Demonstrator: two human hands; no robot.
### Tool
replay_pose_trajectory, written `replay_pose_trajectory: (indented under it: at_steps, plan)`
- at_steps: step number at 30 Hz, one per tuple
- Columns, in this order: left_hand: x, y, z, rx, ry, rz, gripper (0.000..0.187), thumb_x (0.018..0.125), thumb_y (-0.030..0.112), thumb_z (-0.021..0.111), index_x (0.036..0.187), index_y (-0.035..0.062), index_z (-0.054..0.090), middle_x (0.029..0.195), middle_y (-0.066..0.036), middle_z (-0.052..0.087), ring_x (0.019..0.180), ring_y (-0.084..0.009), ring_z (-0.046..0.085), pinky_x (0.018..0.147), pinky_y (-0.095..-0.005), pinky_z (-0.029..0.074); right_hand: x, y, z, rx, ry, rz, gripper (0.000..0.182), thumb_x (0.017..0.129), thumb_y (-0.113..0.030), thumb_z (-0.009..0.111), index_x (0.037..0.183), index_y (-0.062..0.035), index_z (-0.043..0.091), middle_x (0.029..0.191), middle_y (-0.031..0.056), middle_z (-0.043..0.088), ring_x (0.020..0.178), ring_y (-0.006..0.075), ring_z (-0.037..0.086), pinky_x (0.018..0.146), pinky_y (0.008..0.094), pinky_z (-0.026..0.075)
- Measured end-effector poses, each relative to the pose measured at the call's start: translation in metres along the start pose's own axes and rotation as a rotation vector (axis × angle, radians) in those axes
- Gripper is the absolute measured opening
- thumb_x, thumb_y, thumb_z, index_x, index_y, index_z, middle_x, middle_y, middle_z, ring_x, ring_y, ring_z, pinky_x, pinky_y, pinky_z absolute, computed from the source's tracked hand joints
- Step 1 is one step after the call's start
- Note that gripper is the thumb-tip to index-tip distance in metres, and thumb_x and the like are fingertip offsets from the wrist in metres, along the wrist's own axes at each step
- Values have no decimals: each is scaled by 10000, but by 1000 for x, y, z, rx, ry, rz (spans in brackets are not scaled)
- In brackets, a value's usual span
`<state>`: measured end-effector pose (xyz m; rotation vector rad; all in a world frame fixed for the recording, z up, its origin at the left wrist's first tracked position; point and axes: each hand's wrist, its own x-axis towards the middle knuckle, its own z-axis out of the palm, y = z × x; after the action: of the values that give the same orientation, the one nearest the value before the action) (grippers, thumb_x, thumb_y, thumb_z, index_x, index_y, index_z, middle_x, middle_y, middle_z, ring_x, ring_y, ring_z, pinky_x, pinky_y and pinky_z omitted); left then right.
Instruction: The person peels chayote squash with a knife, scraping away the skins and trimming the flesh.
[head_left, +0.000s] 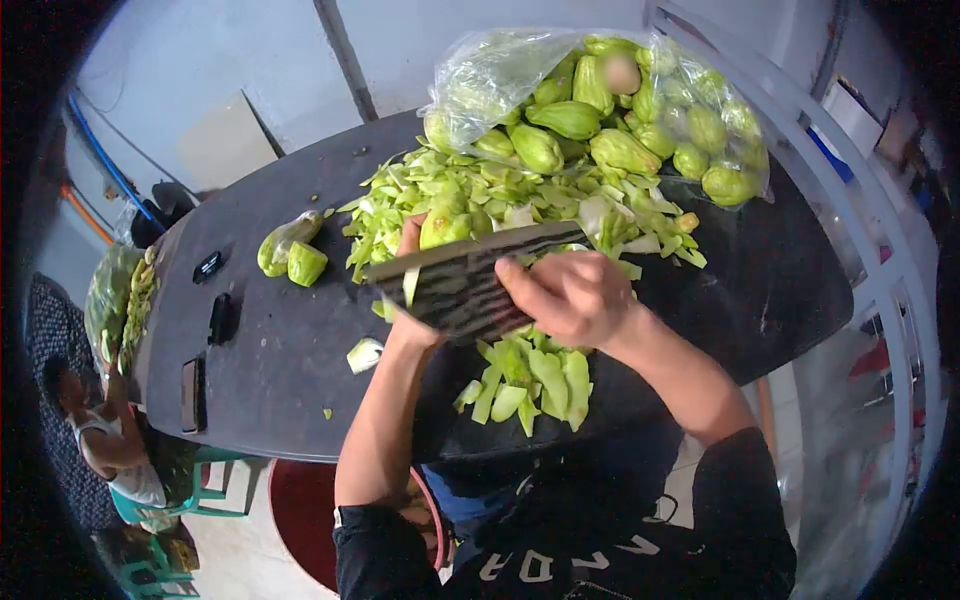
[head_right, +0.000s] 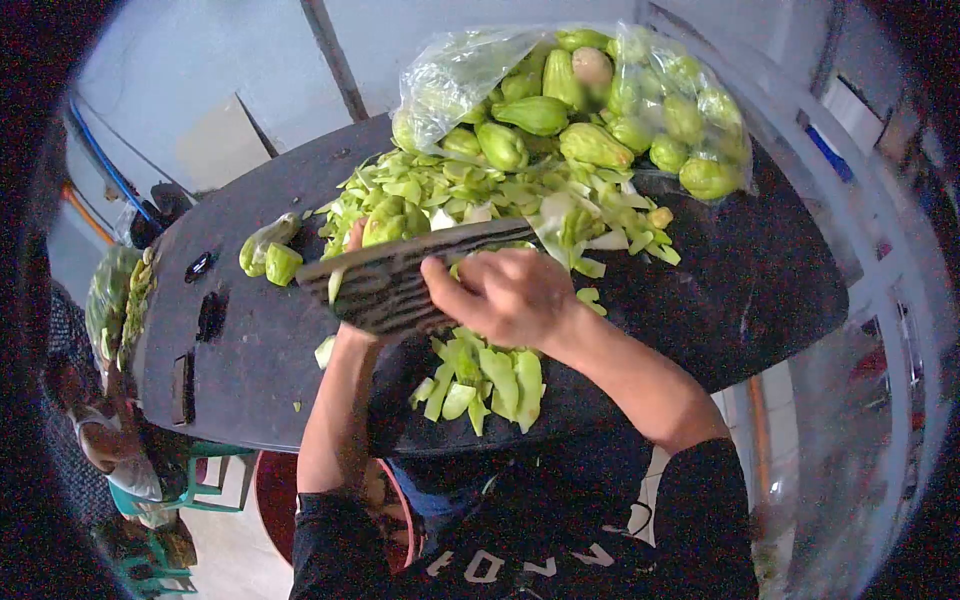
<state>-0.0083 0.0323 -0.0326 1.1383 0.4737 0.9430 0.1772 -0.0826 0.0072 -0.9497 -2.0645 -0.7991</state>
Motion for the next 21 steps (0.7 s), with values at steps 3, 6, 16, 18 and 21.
replay_pose_trajectory:
  at_steps: [3,6,16,18,21]
  plan:
    - [-26,37,35,71,63,49,675,714,25,765,1288,41,410,1124,-81,598,996,-188,602,865,-313,509,-10,23,8,-61,-95,217,317,794,-89,635,1110,-71,625,665,51,636,527,206,651,434,354,519]
    - [-24,40,35,125,-3,146,625,746,35,735,1280,47,411,1098,-69,589,1008,-187,594,889,-320,500,-15,33,8,-91,-84,296,299,773,-93,668,1072,-87,646,683,69,652,553,229,670,421,368,514]
    - [-25,40,27,112,16,51,592,786,117,750,1266,70,408,1080,-83,588,892,-183,608,708,-305,550,-5,19,8,-79,-194,300,183,835,-121,598,1014,-84,605,678,89,640,592,200,673,438,342,511]
    - [-18,43,29,136,23,65,721,721,112,800,1307,46,385,1090,-111,586,909,-215,611,718,-326,550,-11,35,9,-96,-236,391,175,839,-130,620,998,-91,558,745,133,672,678,278,693,489,407,531]
    - [-19,42,26,61,69,1,808,729,89,765,1407,35,329,1169,-140,558,970,-246,608,768,-367,552,-21,40,11,8,-230,521,246,813,-162,669,1009,-112,528,750,125,667,679,372,660,574,476,534]
